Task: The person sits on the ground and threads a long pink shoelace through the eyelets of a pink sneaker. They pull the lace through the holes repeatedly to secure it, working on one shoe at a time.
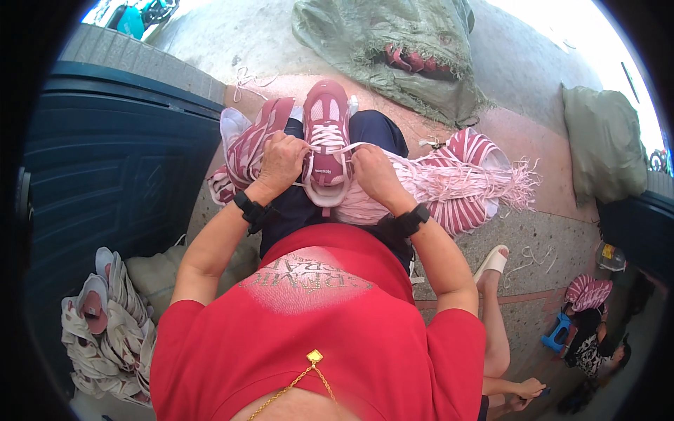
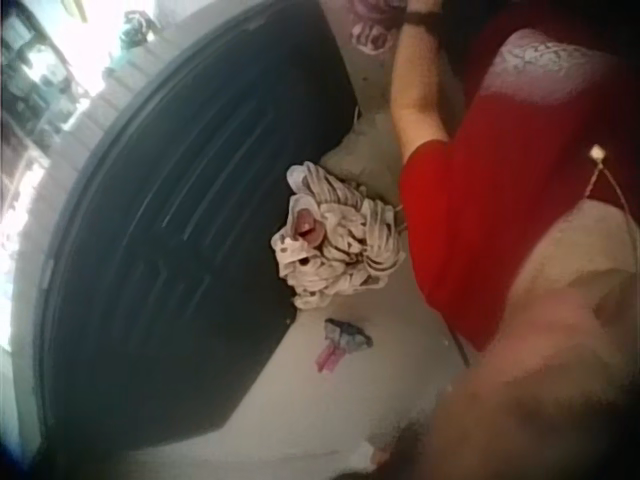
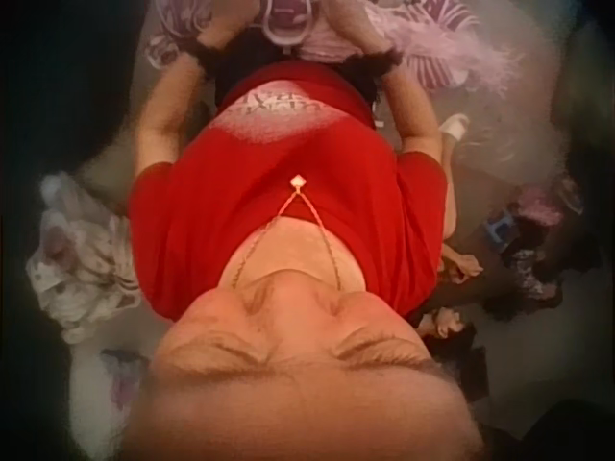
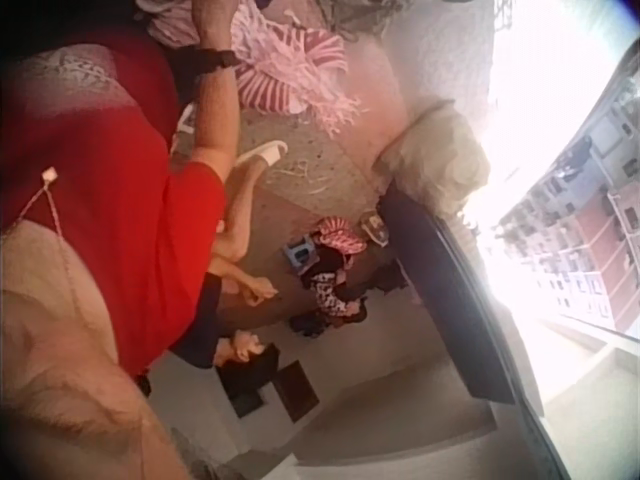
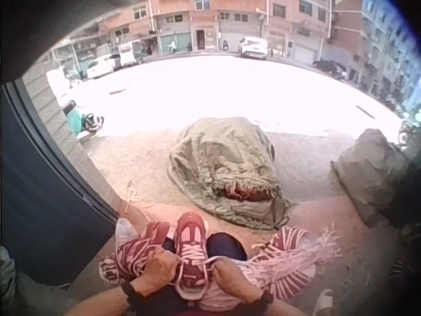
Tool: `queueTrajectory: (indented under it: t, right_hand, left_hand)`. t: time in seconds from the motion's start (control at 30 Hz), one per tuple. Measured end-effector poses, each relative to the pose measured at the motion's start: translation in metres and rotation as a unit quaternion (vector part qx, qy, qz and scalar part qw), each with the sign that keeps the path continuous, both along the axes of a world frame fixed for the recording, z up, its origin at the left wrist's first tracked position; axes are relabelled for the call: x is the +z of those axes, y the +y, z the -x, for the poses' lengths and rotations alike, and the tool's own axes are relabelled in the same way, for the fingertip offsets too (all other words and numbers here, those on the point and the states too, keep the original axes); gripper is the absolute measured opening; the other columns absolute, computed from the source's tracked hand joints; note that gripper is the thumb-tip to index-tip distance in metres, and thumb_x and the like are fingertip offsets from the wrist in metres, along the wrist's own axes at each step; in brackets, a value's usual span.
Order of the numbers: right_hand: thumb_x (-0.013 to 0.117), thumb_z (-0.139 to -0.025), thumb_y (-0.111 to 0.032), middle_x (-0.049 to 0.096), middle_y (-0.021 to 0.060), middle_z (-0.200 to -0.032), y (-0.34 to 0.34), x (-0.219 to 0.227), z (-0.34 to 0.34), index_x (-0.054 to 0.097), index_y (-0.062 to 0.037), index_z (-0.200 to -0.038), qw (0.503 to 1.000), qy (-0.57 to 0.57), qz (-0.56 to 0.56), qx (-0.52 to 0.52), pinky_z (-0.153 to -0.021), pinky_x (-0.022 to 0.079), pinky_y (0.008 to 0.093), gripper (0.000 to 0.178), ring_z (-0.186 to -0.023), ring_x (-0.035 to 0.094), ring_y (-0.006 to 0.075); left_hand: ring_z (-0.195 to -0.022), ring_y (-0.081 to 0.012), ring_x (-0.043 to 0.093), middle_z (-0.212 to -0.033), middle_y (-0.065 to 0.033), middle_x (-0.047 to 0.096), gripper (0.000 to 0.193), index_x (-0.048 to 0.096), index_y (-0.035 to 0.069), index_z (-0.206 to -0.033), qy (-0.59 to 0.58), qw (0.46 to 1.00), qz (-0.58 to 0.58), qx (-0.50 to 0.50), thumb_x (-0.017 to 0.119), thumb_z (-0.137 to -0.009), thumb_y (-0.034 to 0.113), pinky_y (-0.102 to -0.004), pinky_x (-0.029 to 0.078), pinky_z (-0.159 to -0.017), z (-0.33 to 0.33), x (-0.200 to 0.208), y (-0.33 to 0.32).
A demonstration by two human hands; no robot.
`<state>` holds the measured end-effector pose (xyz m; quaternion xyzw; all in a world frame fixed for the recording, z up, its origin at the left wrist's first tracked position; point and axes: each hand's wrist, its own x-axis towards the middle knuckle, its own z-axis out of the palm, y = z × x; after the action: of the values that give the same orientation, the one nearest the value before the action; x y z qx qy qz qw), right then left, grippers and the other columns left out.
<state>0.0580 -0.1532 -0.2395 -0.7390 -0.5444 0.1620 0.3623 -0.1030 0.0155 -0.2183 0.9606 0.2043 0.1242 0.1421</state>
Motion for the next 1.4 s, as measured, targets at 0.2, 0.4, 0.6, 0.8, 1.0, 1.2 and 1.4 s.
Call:
queueTrajectory:
  t: [0.2, 0.4, 0.6, 0.8, 1.0, 1.2, 1.4]
  right_hand:
    - [0.051, -0.083, -0.010, 0.061, 0.0150, -0.098, 0.016, -0.011, 0.002, 0.062, -0.0012, -0.081, 0.994, -0.092, 0.026, -0.062, -0.083, 0.043, 0.0447, 0.014, -0.098, 0.055, 0.0327]
    - [0.058, -0.081, -0.016, 0.061, 0.0070, -0.094, 0.022, 0.000, 0.014, 0.064, -0.0073, -0.081, 0.977, -0.201, 0.028, -0.065, -0.078, 0.039, 0.0391, 0.011, -0.092, 0.054, 0.0243]
    - [0.064, -0.078, -0.027, 0.059, 0.0032, -0.086, 0.017, 0.019, 0.016, 0.066, -0.0109, -0.081, 0.966, -0.241, 0.064, -0.073, -0.072, 0.034, 0.0358, 0.016, -0.084, 0.051, 0.0210]
    - [0.061, -0.081, -0.023, 0.059, 0.0095, -0.086, 0.013, 0.019, 0.023, 0.065, -0.0079, -0.085, 0.967, -0.215, 0.121, -0.072, -0.073, 0.038, 0.0406, 0.016, -0.087, 0.052, 0.0262]
    - [0.057, -0.079, -0.011, 0.059, 0.0137, -0.085, 0.011, 0.003, 0.027, 0.062, -0.0036, -0.089, 0.985, -0.139, 0.043, -0.089, -0.074, 0.043, 0.0419, 0.013, -0.086, 0.053, 0.0299]
    - [0.058, -0.075, -0.009, 0.057, 0.0105, -0.079, 0.008, 0.003, 0.020, 0.061, -0.0050, -0.089, 0.979, -0.203, -0.007, 0.000, -0.072, 0.042, 0.0377, 0.016, -0.083, 0.053, 0.0264]
    - [0.057, -0.073, -0.013, 0.055, 0.0058, -0.086, 0.028, 0.030, 0.016, 0.061, -0.0081, -0.089, 0.928, -0.340, 0.141, 0.062, -0.079, 0.036, 0.0422, 0.016, -0.093, 0.049, 0.0214]
  left_hand:
    - [-0.085, -0.0254, 0.054, -0.081, -0.0031, 0.063, 0.014, 0.068, 0.010, -0.085, -0.004, 0.999, 0.023, 0.042, 0.065, -0.080, 0.022, -0.0392, 0.040, -0.072, -0.001, -0.002, -0.006]
    - [-0.094, -0.0241, 0.052, -0.090, -0.0038, 0.063, 0.029, 0.065, 0.006, -0.097, 0.035, 0.997, -0.067, 0.031, 0.067, -0.078, 0.027, -0.0410, 0.039, -0.073, 0.006, 0.021, -0.034]
    - [-0.092, -0.0252, 0.052, -0.092, -0.0068, 0.063, 0.023, 0.064, 0.005, -0.098, 0.106, 0.993, -0.028, 0.040, 0.061, -0.081, 0.018, -0.0393, 0.043, -0.072, 0.009, 0.010, -0.032]
    - [-0.072, -0.0252, 0.062, -0.085, -0.0106, 0.065, 0.023, 0.059, 0.001, -0.107, -0.063, 0.997, 0.028, -0.025, 0.055, -0.088, 0.014, -0.0349, 0.049, -0.064, -0.027, 0.021, 0.003]
    - [-0.038, -0.0109, 0.052, -0.075, -0.0133, 0.063, 0.053, 0.041, -0.006, -0.129, 0.171, 0.808, 0.562, 0.030, 0.061, -0.081, 0.006, -0.0244, 0.038, -0.032, -0.110, 0.026, 0.014]
    - [-0.041, -0.0084, 0.053, -0.064, -0.0091, 0.059, 0.072, 0.032, -0.005, -0.136, 0.148, 0.736, 0.658, 0.059, 0.068, -0.074, -0.003, -0.0214, 0.037, -0.032, -0.121, 0.029, 0.014]
    - [-0.049, -0.0054, 0.051, -0.079, -0.0061, 0.061, 0.059, 0.039, -0.001, -0.128, 0.037, 0.721, 0.686, 0.094, 0.070, -0.078, 0.002, -0.0175, 0.039, -0.039, -0.108, 0.048, 0.033]
